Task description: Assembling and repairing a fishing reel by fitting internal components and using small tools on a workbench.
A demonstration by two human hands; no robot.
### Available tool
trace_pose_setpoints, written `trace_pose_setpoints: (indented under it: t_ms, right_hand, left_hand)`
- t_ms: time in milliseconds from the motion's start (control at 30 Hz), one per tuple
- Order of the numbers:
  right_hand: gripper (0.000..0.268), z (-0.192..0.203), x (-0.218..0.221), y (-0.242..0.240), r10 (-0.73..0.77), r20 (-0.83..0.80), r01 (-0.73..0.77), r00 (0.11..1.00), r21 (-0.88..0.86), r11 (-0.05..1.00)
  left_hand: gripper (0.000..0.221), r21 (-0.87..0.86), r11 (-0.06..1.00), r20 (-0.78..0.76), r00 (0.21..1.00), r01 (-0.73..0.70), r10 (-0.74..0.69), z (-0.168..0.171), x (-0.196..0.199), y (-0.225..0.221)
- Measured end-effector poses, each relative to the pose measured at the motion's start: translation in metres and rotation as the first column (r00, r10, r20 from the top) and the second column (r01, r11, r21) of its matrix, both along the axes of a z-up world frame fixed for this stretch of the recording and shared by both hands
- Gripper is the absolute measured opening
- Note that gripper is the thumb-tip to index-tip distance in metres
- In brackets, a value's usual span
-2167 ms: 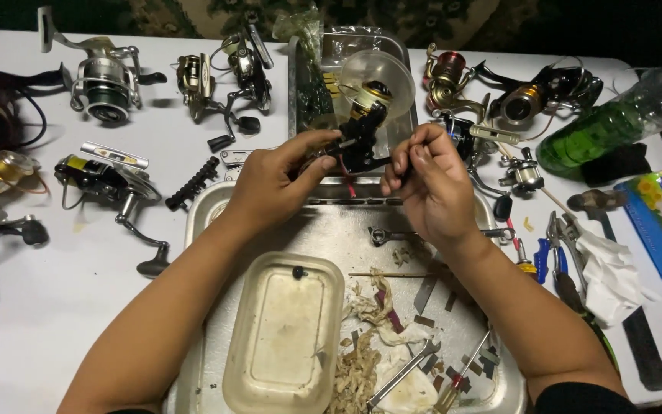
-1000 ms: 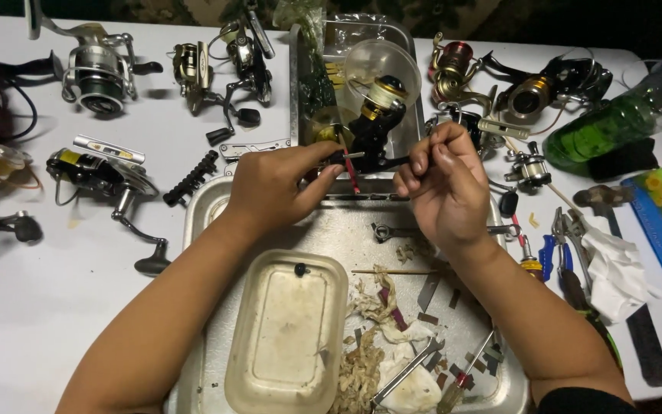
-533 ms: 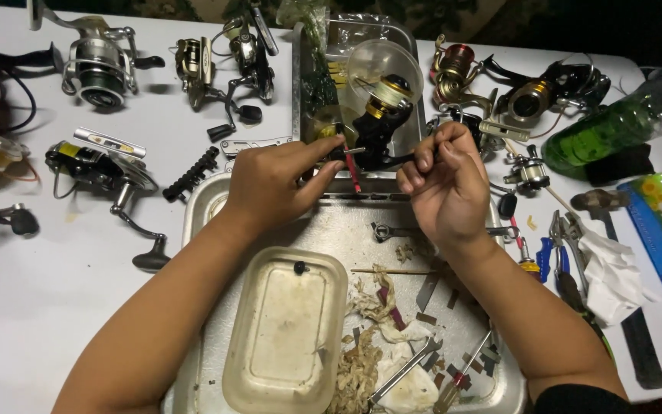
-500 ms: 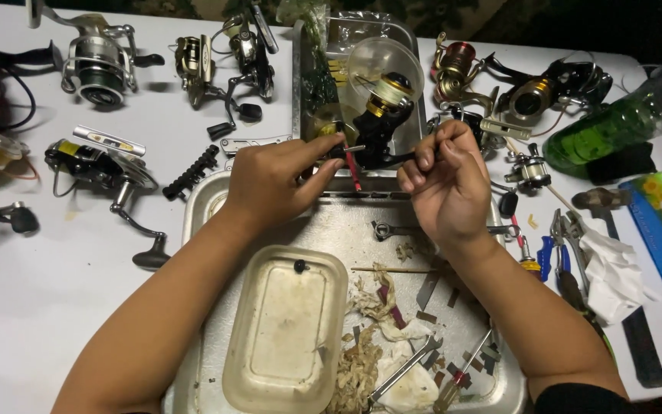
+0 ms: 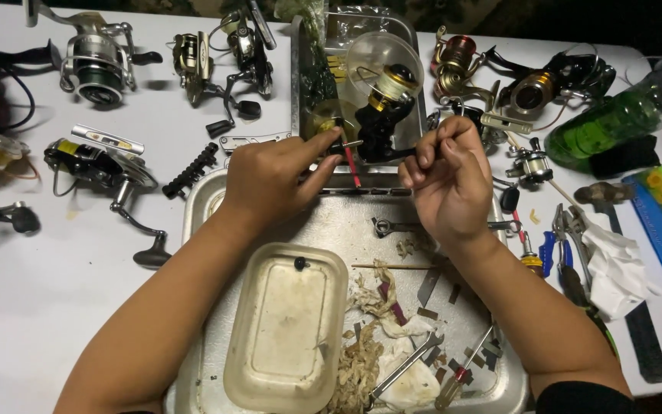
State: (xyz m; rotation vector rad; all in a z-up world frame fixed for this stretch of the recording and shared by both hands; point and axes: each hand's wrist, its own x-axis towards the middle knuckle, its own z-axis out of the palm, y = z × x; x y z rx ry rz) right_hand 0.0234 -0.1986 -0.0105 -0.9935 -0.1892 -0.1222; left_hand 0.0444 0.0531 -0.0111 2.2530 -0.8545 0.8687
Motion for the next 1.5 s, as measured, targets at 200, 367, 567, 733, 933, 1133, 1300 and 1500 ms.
trace_pose_setpoints:
  t_ms: [200, 367, 567, 733, 933, 1133, 1300, 1500]
  right_hand:
    - [0.014, -0.006, -0.003, 0.0, -0.021, 0.092, 0.029, 0.996, -0.082, 0.996]
    - [0.014, -0.012, -0.004, 0.002, -0.016, 0.245, 0.057, 0.969, -0.162, 0.985]
    - [0.013, -0.012, -0.007, 0.003, -0.031, 0.441, 0.174, 0.897, -0.288, 0.942]
    - [0.009, -0.004, -0.012, 0.01, -0.02, 0.626, 0.304, 0.78, -0.35, 0.886]
    - [0.008, -0.016, -0.01, -0.001, 0.061, 0.733, 0.424, 0.677, -0.457, 0.782]
    - [0.007, 0.009, -0.018, 0.011, 0.057, 0.655, 0.338, 0.753, -0.461, 0.821]
    - [0.007, 0.034, -0.019, 0.018, 0.085, 0.534, 0.211, 0.841, -0.47, 0.857]
    - [0.01, 0.043, -0.027, 0.027, 0.098, 0.482, 0.18, 0.871, -0.498, 0.848]
  left_hand:
    - [0.023, 0.061, 0.996, 0.059, 0.996, -0.064, 0.061, 0.003, -0.004, -0.003]
    - [0.023, 0.074, 0.993, 0.039, 0.996, -0.088, 0.085, 0.008, -0.007, -0.007]
    - [0.023, 0.006, 0.999, -0.152, 0.988, -0.042, 0.042, 0.019, -0.011, -0.011]
    - [0.026, -0.151, 0.988, -0.493, 0.868, -0.018, -0.06, 0.042, -0.02, -0.008]
    - [0.024, -0.358, 0.932, -0.718, 0.652, -0.048, -0.243, 0.053, -0.009, -0.007]
    - [0.025, -0.289, 0.957, -0.624, 0.758, 0.001, -0.19, 0.061, -0.014, -0.006]
    - [0.028, -0.035, 0.999, -0.475, 0.88, -0.018, -0.001, 0.067, -0.027, -0.002]
    - [0.028, 0.036, 0.998, -0.377, 0.924, -0.046, 0.056, 0.062, -0.029, -0.003]
